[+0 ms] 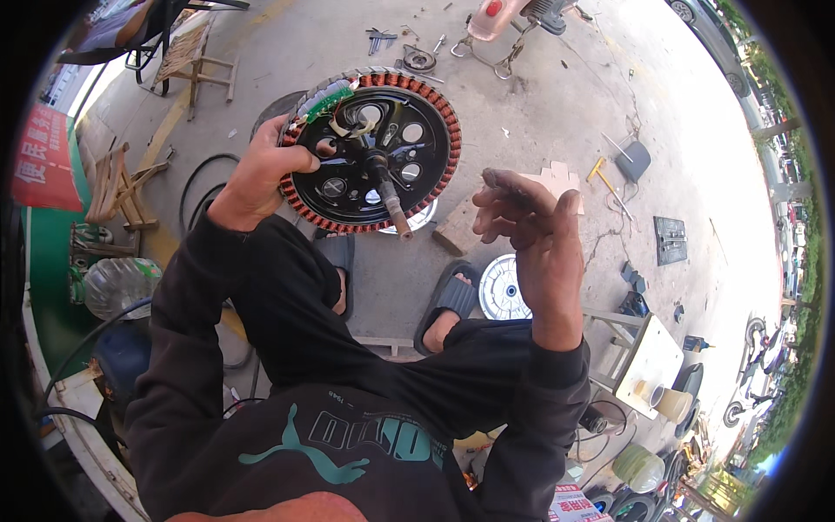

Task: The person sits on the ground and handles a motor stator and rotor, inspecting the stator's central bearing and the rotor's windings. They apply a dark substance from a container onto the rotor windings using their fingers.

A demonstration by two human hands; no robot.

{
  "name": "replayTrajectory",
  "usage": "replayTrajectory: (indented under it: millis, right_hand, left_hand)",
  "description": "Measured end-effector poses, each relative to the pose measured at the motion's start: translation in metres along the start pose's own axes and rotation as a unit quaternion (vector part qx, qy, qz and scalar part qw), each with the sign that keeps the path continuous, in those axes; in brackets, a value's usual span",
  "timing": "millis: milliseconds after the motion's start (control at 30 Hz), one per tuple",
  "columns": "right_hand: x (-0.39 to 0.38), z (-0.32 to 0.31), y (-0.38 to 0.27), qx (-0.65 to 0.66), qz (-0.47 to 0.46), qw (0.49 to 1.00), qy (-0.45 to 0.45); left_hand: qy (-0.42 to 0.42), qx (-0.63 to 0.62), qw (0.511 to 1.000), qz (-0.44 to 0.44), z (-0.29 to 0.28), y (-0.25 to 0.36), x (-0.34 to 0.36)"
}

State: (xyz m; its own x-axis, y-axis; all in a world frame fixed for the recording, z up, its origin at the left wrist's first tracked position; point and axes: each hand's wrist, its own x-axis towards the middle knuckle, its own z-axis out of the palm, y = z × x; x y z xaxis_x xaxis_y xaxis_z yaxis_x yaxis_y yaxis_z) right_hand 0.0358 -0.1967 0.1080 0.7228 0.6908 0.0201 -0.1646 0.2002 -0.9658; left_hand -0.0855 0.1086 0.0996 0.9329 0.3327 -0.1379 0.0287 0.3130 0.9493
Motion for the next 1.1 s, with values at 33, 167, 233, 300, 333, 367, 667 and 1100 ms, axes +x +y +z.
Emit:
replayTrajectory:
  millis: [33,167,233,300,333,367,667,1100]
  right_hand:
    - [-0.002,0.004,0.006,0.014,0.001,1.0,-0.015]
    - [-0.004,0.024,0.028,0.05,0.028,0.997,-0.058]
    - [-0.009,0.025,0.036,0.063,0.051,0.995,-0.05]
    - [-0.015,0.029,0.05,0.062,0.088,0.993,-0.055]
    - [-0.018,0.029,0.057,0.055,0.098,0.992,-0.063]
    - [-0.021,0.029,0.062,0.063,0.091,0.991,-0.071]
    - [-0.01,0.033,0.078,-0.063,0.078,0.992,-0.081]
    - [0.001,0.03,0.085,-0.136,-0.025,0.974,-0.178]
  left_hand:
    - [-0.023,0.018,1.0,-0.002,-0.002,-0.001,0.001]
    - [-0.043,0.076,0.996,-0.018,-0.013,0.003,-0.012]
    - [-0.029,0.085,0.995,-0.035,0.001,0.002,-0.014]
    - [-0.044,0.122,0.991,-0.032,0.002,-0.004,-0.011]
    - [-0.047,0.163,0.985,-0.007,0.003,-0.006,-0.012]
    - [-0.05,0.204,0.977,0.017,0.008,-0.006,-0.014]
    - [-0.098,0.296,0.948,0.061,0.007,-0.015,-0.007]
    - [-0.107,0.268,0.957,-0.011,0.003,-0.009,-0.014]
